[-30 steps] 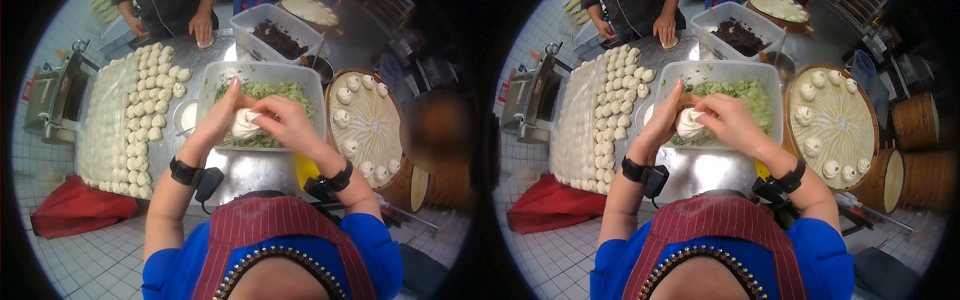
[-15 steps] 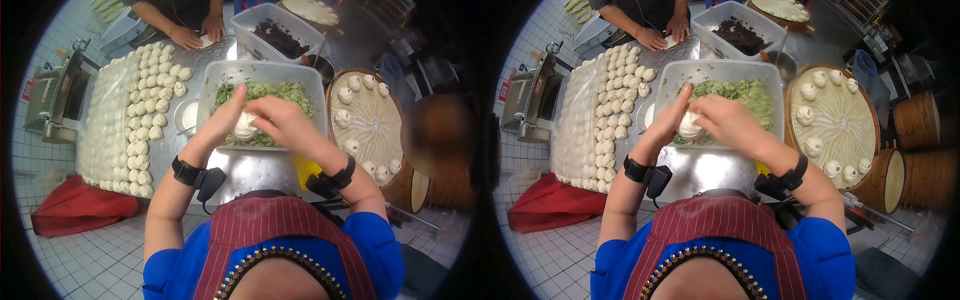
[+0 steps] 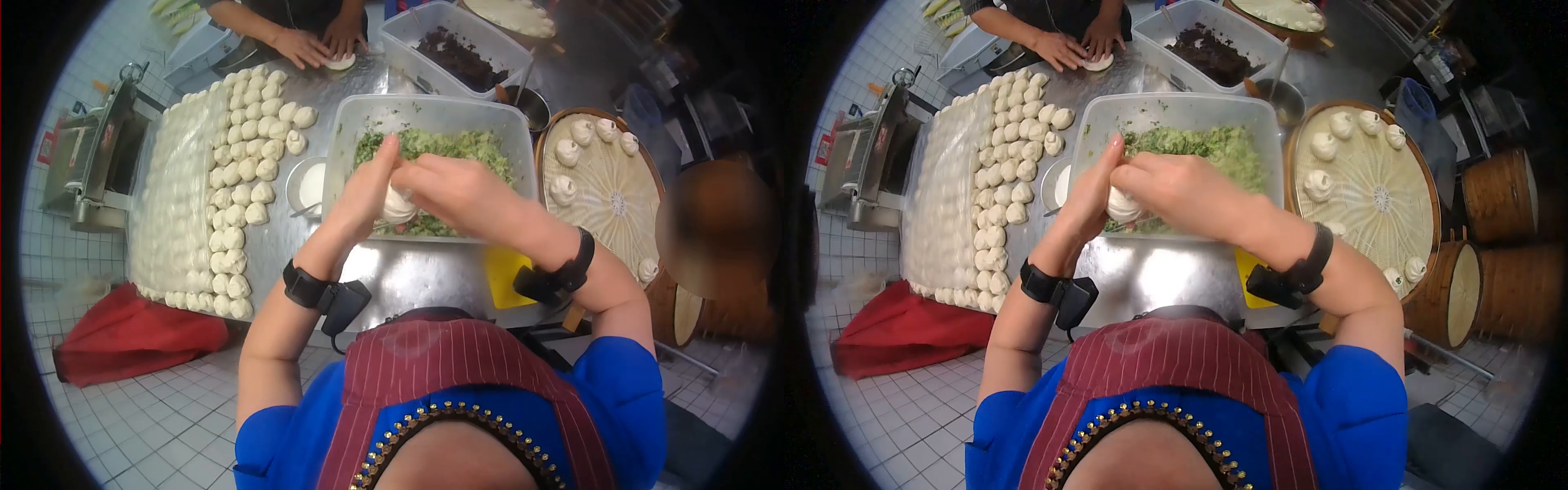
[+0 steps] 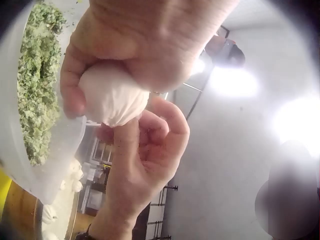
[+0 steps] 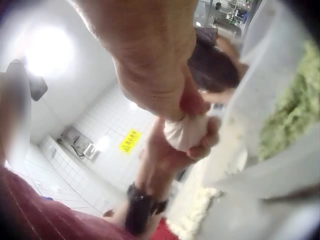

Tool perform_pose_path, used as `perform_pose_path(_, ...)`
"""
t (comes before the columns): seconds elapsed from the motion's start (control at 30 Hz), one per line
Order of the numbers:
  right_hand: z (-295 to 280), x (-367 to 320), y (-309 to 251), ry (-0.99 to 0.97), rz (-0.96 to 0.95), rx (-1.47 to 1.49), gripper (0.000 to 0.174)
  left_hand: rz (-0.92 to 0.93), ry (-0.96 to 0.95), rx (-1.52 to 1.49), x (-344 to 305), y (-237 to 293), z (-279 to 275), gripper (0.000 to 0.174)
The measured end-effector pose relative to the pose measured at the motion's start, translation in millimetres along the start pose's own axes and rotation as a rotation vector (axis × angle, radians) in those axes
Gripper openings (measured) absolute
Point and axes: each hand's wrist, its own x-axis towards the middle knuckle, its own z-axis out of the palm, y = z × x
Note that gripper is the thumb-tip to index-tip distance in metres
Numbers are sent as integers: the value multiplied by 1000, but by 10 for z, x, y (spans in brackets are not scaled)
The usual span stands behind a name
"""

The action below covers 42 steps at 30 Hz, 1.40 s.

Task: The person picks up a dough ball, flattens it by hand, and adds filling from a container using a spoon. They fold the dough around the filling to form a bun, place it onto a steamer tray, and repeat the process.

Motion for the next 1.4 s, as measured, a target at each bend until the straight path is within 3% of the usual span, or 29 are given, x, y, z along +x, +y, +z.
perform_pose_path(0.07,-8,-3,64,-186,-86,-95,16,-14,7,40,-11,30,-32,60)
perform_pose_path(0.13,5,58,120,-164,-133,-123,15,-98,16,38,7,57,-67,61)
perform_pose_path(0.27,-49,304,34,-181,-250,-205,14,-53,-73,-48,30,205,-220,60)
perform_pose_path(0.33,-28,330,50,-297,-305,-229,18,-44,79,29,-22,278,-213,60)
perform_pose_path(0.47,136,374,134,-307,-340,-193,19,-48,99,9,17,136,-416,60)
perform_pose_path(0.57,262,451,113,-227,-189,31,22,53,155,90,-9,30,-645,61)
perform_pose_path(0.63,256,547,11,-448,441,425,28,157,344,147,-160,-20,-814,63)
perform_pose_path(0.67,311,544,55,-482,482,377,27,131,328,15,-265,-39,-913,65)
perform_pose_path(0.7,424,517,143,-491,480,376,27,144,311,-109,-357,-65,-1011,66)
perform_pose_path(0.77,748,355,353,-666,551,77,26,176,222,-322,-497,-192,-1214,63)
perform_pose_path(0.87,1161,220,582,-828,558,-3,18,191,238,-467,-669,-388,-1246,65)
perform_pose_path(1.03,1650,219,735,-934,466,-57,18,157,246,-641,-810,-702,-1268,64)
perform_pose_path(1.2,1839,253,824,-995,411,-101,17,134,281,-724,-850,-788,-1262,64)
perform_pose_path(1.4,1644,371,758,-1072,527,37,16,151,224,-715,-763,-761,-1244,63)
